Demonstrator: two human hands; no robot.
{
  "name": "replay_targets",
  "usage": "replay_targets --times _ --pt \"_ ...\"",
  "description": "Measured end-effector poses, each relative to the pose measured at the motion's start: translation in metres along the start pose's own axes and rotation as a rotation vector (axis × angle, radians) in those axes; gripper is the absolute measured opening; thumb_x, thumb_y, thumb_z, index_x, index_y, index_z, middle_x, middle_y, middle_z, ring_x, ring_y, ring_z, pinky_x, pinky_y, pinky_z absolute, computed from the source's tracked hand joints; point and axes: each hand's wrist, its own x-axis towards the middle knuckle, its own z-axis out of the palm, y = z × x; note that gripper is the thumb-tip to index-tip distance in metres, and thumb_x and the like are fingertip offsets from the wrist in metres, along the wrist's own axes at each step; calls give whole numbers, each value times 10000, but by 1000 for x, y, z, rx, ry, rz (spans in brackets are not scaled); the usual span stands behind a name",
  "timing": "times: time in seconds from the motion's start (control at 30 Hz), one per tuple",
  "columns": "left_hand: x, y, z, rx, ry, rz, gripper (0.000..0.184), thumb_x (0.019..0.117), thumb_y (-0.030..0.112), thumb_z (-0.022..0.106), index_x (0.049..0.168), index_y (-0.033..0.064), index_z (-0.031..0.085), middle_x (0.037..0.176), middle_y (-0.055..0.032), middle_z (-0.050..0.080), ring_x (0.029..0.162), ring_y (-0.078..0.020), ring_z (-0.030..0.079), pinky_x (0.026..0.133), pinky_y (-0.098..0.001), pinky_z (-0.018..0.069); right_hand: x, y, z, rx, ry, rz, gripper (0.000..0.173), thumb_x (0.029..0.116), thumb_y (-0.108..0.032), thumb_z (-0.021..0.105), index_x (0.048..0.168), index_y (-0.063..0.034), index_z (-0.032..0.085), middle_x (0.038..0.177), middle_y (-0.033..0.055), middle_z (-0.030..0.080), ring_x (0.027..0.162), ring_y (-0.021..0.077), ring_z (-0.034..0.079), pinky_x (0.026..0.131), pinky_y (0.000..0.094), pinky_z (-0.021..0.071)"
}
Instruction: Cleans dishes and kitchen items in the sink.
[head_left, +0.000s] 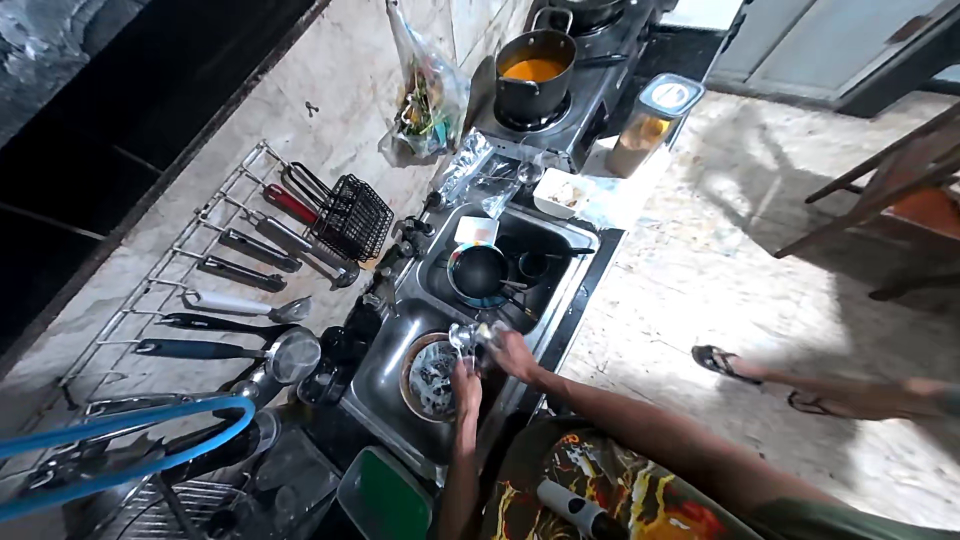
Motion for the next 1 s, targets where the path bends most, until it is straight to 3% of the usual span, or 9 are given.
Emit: replay_targets --times 0.1,0.2,0.4,0.5,0.7,0.8,0.9,0.97,1.0 --pt "0 -2 3 -224 -48 -29 339 1115 181 376 1188 -26 635 784 -68 602 618 -134 531 587 -307 486 9 6 12 408 20 271 469 1013 -443 589 1242 -36 633 1061 156 681 950 258 665 858 474 549" --pt "-4 -5 7 -412 -214 -49 339 1114 165 351 1152 -31 625 720 -27 573 527 -74 470 474 -227 412 10 8 15 820 -223 400 440 1029 -372 616 1300 -27 589 1116 126 674 969 204 666 866 411 574" --pt "-12 -10 11 -436 -169 -86 301 1090 109 389 1173 -33 641 774 -50 612 570 -83 499 506 -239 431 9 0 17 726 -232 416 488 1023 -409 622 1314 -20 574 1117 143 669 959 217 666 852 415 572" --pt "-12 -13 11 -440 -220 -108 298 1092 130 398 1136 -39 639 770 -49 628 584 -85 538 526 -245 466 7 3 20 630 -386 409 385 1009 -345 640 1212 -21 601 919 77 650 769 152 624 725 360 546" --pt "-17 -20 0 -512 -368 -186 442 1133 350 335 1024 28 617 673 10 526 486 -51 420 439 -196 357 3 5 30 768 -241 428 462 1031 -318 624 1371 -22 523 1203 153 657 1063 223 658 926 428 559" --pt "-18 -18 2 -602 -379 -305 387 1137 329 319 982 62 552 638 48 455 459 -28 382 416 -172 331 -4 8 34 678 -379 336 313 1051 -312 567 1169 -27 619 956 71 651 847 149 636 789 369 551" --pt "-15 -15 6 -564 -325 -344 434 1128 411 312 1058 61 557 713 -1 518 521 -74 462 466 -212 402 -2 5 34 592 -366 303 298 1060 -294 534 1168 -27 609 941 89 650 829 167 641 767 384 557" --pt "-13 -17 3 -441 -216 -307 560 1104 495 348 1314 26 571 1002 -121 655 822 -182 632 732 -351 558 2 0 31 510 -326 320 389 1072 -311 515 1307 -7 575 1140 177 651 1012 251 644 895 463 540" --pt "-10 -19 -1 -403 -172 -268 624 1095 521 348 1422 17 516 1231 -185 649 1074 -249 646 932 -436 552 4 -1 30 476 -328 321 422 1081 -318 494 1353 -1 555 1217 204 638 1085 277 633 952 483 520"
